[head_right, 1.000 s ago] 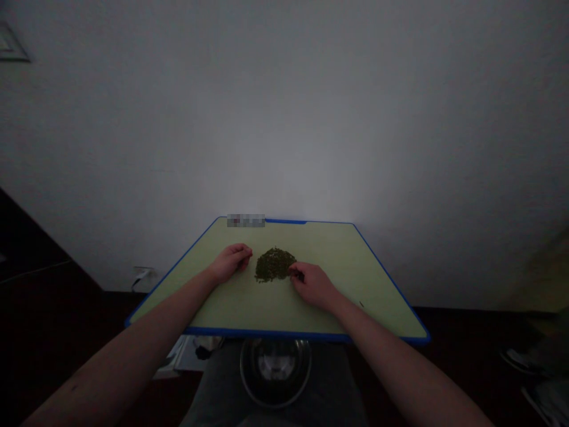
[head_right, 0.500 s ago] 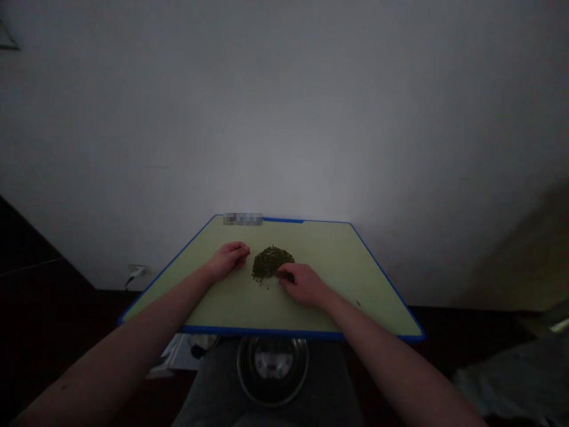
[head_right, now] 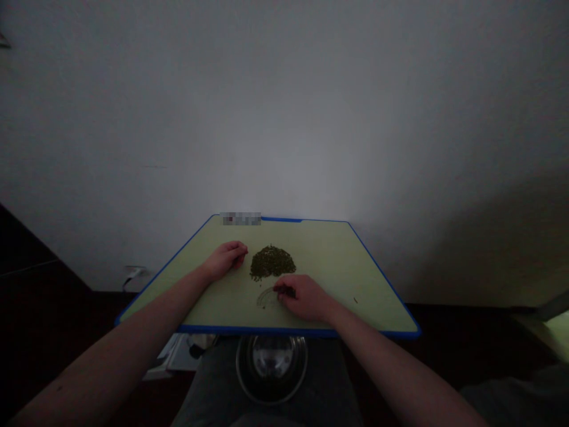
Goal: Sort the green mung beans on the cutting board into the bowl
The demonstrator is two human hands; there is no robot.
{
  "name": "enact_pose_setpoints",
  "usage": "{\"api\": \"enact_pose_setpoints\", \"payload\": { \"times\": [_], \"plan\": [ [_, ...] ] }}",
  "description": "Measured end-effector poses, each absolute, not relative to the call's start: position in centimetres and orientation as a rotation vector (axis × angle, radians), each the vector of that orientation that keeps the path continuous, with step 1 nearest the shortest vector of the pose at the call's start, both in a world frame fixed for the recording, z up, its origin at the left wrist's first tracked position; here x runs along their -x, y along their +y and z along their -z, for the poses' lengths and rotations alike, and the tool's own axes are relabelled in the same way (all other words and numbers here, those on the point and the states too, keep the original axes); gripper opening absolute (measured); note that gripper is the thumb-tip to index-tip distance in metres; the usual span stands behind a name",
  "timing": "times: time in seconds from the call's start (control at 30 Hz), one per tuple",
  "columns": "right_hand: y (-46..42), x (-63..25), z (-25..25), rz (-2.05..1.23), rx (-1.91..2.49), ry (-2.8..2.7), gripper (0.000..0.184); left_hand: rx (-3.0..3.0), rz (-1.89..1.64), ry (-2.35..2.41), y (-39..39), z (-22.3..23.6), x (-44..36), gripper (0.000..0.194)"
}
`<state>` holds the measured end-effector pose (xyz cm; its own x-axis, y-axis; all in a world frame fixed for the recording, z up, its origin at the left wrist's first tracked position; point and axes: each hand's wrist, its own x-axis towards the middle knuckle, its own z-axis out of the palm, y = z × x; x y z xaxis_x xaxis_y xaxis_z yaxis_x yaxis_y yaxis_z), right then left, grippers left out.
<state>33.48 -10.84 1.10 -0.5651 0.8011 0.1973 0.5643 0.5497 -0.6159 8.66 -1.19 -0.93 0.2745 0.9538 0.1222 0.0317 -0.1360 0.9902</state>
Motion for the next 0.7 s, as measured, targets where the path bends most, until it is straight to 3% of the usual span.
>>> {"api": "enact_pose_setpoints", "payload": {
  "times": [0.7],
  "plan": [
    [-13.7, -35.1, -0.9, -0.896, 1.085, -2.273, 0.020, -1.418, -1.074, 0.964, -1.0, 1.2, -8.6, 0.025]
  ]
}}
